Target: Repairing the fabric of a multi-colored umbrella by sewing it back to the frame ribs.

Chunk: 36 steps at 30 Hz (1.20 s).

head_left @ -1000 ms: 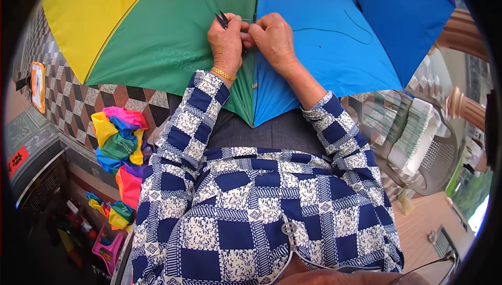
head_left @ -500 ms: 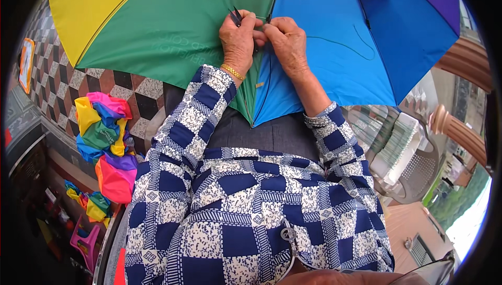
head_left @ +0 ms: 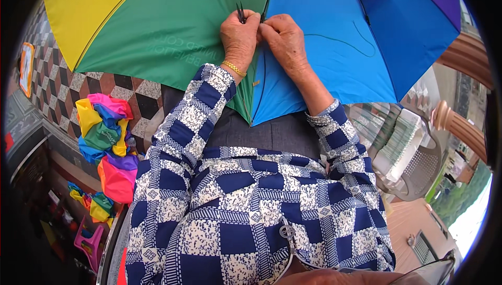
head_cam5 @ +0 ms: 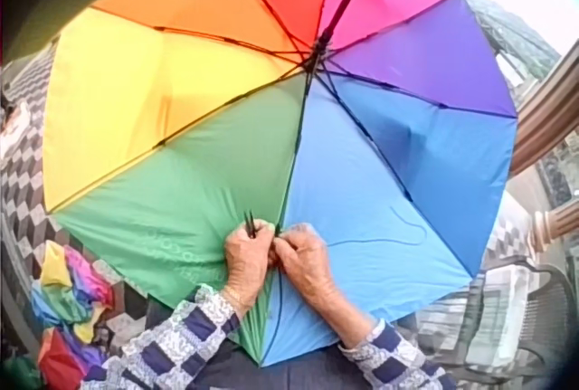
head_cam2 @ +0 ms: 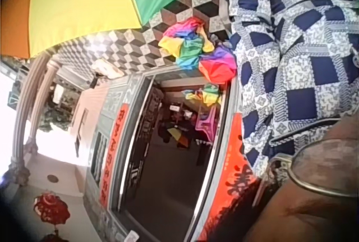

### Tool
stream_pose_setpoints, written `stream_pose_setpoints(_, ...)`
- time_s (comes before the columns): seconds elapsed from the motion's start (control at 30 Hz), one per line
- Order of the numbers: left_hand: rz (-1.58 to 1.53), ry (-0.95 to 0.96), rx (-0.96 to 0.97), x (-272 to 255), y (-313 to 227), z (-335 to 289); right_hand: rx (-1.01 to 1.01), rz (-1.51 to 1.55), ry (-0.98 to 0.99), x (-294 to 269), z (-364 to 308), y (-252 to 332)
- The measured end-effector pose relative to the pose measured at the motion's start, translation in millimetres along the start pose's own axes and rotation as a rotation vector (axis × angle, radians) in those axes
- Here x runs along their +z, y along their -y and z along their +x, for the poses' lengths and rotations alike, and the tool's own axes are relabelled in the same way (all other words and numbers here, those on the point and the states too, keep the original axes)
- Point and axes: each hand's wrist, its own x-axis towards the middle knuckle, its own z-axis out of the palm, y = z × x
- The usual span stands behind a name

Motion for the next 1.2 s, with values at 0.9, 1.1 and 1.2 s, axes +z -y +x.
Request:
stream_pose_setpoints(0.9,-0.210,0.123,-0.228,-3.9,-15.5,-6.3,0.150,1.664,-0.412,-260.0,9.8,-95.0)
stream_pose_setpoints(1.1,-0.195,0.154,-0.226,-2.3,-14.6,-2.4,0.025,1.299,-0.712,-316.3,-14.7,-96.8)
stream_pose_setpoints(1.2,-0.170,0.151,-0.241,-3.0,-15.2,-4.5,0.086,1.017,-0.662,-264.1,-2.9,-45.2)
